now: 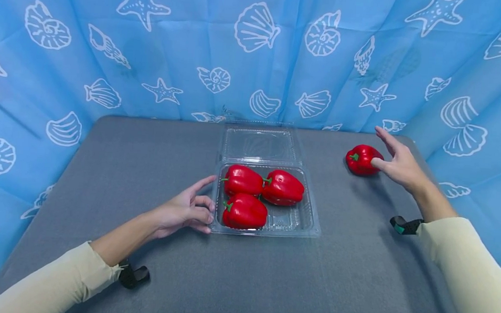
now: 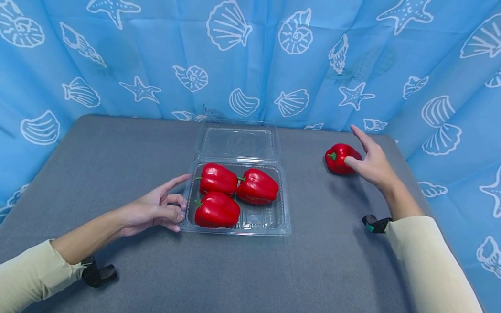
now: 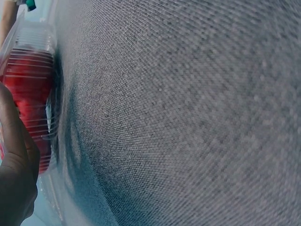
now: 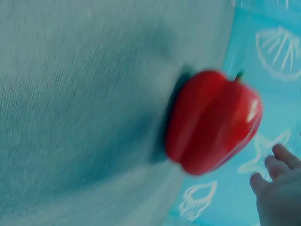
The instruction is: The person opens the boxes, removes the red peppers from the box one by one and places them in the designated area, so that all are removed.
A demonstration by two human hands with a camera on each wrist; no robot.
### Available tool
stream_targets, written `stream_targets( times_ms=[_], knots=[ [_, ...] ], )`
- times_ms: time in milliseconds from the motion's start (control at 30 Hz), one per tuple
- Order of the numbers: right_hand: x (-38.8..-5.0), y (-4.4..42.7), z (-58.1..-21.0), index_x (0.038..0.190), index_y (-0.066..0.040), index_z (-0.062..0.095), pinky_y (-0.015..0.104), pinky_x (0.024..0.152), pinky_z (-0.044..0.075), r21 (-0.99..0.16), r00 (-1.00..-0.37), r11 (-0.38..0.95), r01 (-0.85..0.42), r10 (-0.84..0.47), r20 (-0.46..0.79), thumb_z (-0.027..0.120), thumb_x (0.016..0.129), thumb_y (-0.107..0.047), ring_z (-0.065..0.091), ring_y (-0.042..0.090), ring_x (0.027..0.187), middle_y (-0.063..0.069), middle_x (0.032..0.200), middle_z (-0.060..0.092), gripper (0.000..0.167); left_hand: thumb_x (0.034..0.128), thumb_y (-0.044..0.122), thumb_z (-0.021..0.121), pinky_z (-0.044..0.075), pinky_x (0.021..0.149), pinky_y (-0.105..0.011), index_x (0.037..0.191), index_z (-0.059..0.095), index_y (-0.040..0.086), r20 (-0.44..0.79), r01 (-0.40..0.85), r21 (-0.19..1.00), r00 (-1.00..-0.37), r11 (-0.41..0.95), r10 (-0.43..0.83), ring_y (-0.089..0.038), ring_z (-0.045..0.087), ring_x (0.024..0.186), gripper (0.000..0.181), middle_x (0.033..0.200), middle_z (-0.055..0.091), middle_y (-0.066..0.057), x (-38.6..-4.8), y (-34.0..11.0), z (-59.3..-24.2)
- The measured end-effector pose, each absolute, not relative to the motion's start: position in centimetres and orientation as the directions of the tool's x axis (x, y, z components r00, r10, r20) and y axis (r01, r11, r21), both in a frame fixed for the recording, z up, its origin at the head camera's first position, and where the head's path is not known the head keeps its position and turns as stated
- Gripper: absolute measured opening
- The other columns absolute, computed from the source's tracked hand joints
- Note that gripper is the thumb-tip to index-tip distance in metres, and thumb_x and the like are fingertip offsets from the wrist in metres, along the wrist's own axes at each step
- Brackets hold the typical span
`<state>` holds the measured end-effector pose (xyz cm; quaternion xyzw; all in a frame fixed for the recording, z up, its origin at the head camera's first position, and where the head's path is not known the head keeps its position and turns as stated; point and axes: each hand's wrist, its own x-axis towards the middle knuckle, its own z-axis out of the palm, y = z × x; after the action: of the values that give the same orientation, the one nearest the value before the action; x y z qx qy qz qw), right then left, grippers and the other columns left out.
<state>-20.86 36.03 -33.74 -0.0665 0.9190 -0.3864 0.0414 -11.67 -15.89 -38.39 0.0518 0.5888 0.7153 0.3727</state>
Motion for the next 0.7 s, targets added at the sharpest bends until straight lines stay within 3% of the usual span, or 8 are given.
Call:
stream_targets(
  times_ms=[133, 233, 367, 500, 700],
  knots=[
    [-20.4, 34.0, -33.0, 0.161, -0.020, 0.013, 0.063, 0.116, 0.020, -0.733, -0.977, 0.661, -0.163, -0.213, 0.025, 0.065, 0.090, -0.008, 0.010, 0.036, 0.151, 0.014, 0.165, 0.015, 0.089, 0.0882, -0.005, 0.063, 0.060, 0.080, -0.044, 0.159, 0.010, 0.025, -0.351, -0.463, 0.885, -0.722, -0.039, 0.597, -0.020, 0.064, 0.083, 0.093, 0.101, 0.056, -0.008, -11.8, -15.9, -38.6],
    [-20.0, 32.5, -32.7, 0.159, -0.018, 0.024, 0.040, 0.117, 0.031, -0.736, -0.951, 0.629, -0.249, -0.301, 0.064, 0.071, 0.087, -0.007, 0.026, 0.034, 0.147, 0.014, 0.160, 0.029, 0.086, 0.0870, -0.006, 0.063, 0.060, 0.079, -0.045, 0.159, 0.009, 0.025, -0.339, -0.455, 0.889, -0.725, -0.048, 0.600, -0.020, 0.063, 0.081, 0.096, 0.099, 0.056, -0.008, -11.7, -15.8, -38.6],
    [-19.5, 30.7, -32.6, 0.155, -0.019, 0.035, 0.012, 0.104, 0.037, -0.744, -0.907, 0.583, -0.327, -0.414, 0.073, 0.078, 0.083, -0.006, 0.042, 0.021, 0.140, 0.013, 0.153, 0.043, 0.086, 0.0866, -0.006, 0.064, 0.060, 0.079, -0.045, 0.159, 0.009, 0.024, -0.334, -0.453, 0.890, -0.727, -0.053, 0.600, -0.020, 0.063, 0.080, 0.096, 0.098, 0.056, -0.008, -11.7, -15.8, -38.6],
    [-19.1, 29.2, -32.5, 0.154, -0.022, 0.038, 0.010, 0.102, 0.039, -0.764, -0.873, 0.545, -0.345, -0.485, 0.049, 0.082, 0.079, -0.007, 0.048, 0.009, 0.134, 0.010, 0.148, 0.050, 0.087, 0.0866, -0.006, 0.064, 0.060, 0.079, -0.044, 0.159, 0.009, 0.025, -0.337, -0.455, 0.889, -0.727, -0.053, 0.598, -0.020, 0.063, 0.081, 0.096, 0.099, 0.056, -0.008, -11.7, -15.7, -38.5],
    [-18.5, 27.2, -32.4, 0.152, -0.019, 0.041, 0.020, 0.101, 0.045, -0.768, -0.829, 0.528, -0.362, -0.559, 0.007, 0.084, 0.078, -0.012, 0.052, 0.021, 0.132, 0.007, 0.144, 0.054, 0.086, 0.0868, -0.007, 0.063, 0.060, 0.079, -0.045, 0.159, 0.010, 0.025, -0.344, -0.461, 0.886, -0.727, -0.051, 0.594, -0.020, 0.064, 0.081, 0.095, 0.099, 0.056, -0.008, -11.7, -15.7, -38.4]
  ],
)
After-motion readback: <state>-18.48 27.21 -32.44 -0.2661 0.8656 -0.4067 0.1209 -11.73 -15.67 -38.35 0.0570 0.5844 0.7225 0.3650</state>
